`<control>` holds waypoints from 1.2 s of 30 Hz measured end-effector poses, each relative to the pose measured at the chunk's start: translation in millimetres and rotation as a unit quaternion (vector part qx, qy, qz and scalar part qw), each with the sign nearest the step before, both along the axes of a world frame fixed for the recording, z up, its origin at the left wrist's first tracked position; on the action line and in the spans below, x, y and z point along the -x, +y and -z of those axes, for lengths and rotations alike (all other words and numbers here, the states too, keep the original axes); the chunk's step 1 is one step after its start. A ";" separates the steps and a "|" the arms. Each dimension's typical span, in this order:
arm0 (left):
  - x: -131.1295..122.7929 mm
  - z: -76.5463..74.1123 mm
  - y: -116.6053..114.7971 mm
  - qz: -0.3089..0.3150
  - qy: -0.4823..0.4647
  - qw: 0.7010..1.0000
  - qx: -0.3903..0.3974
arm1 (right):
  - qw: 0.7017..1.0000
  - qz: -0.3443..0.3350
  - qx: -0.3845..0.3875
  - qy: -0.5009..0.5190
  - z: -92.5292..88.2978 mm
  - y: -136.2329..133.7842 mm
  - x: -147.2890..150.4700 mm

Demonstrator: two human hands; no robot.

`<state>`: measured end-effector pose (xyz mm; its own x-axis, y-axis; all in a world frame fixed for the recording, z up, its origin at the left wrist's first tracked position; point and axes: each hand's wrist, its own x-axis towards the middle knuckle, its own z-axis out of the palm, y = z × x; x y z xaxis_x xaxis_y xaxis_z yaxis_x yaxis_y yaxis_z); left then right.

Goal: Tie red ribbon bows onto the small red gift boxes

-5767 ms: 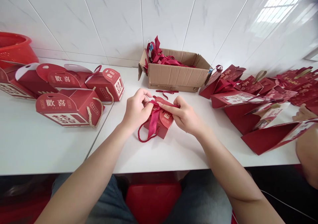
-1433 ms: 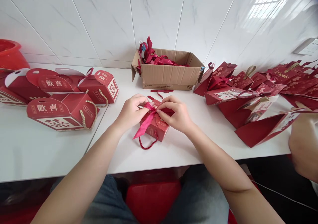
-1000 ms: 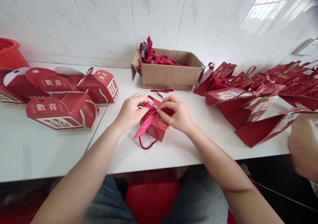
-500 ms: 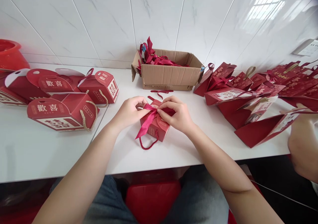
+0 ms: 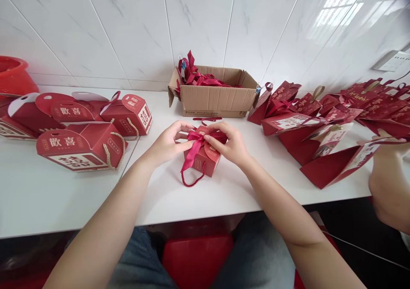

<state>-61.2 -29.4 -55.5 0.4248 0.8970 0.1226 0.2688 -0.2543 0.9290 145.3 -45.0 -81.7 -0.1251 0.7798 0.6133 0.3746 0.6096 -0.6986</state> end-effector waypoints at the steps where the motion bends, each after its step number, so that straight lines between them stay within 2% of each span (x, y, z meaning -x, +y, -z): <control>1: -0.6 1.6 0.9 -0.006 -0.005 1.000 0.000 | 1.000 -0.012 0.014 0.019 0.5 0.6 -1.1; 5: -4.9 9.8 5.1 -0.076 -0.014 0.997 -0.022 | 0.993 -0.074 0.056 0.067 3.0 2.8 -6.5; 8: -9.7 16.1 7.5 -0.130 -0.012 0.991 -0.037 | 0.996 -0.091 0.018 0.014 4.3 3.7 -8.9; 11: -14.3 20.7 8.2 -0.149 -0.007 0.988 -0.040 | 0.994 -0.071 -0.032 -0.074 5.5 3.7 -8.7; 13: -16.5 22.7 8.0 -0.154 -0.002 0.987 -0.039 | 0.992 -0.051 -0.038 -0.106 6.4 3.9 -8.0; 19: -18.1 28.6 7.8 -0.146 0.017 0.988 -0.055 | 0.995 -0.005 -0.027 -0.095 9.8 11.6 -11.7; 21: -18.0 30.4 7.9 -0.145 0.037 0.987 -0.065 | 0.995 0.041 -0.020 -0.093 10.6 16.1 -16.3; 24: -17.7 32.1 7.8 -0.149 0.076 0.983 -0.073 | 0.982 0.164 0.027 -0.090 9.1 22.0 -29.1; 27: -17.1 33.6 7.9 -0.146 0.102 0.981 -0.074 | 0.946 0.293 0.109 -0.089 5.2 27.6 -51.2; 29: -16.5 34.8 8.2 -0.139 0.111 0.981 -0.075 | 0.922 0.352 0.140 -0.080 4.2 32.4 -69.9; 31: -16.0 36.1 8.8 -0.132 0.119 0.981 -0.076 | 0.905 0.397 0.140 -0.056 6.7 38.5 -89.1; 36: -15.1 40.1 11.5 -0.125 0.135 0.980 -0.080 | 0.887 0.456 0.057 -0.047 25.3 56.4 -120.9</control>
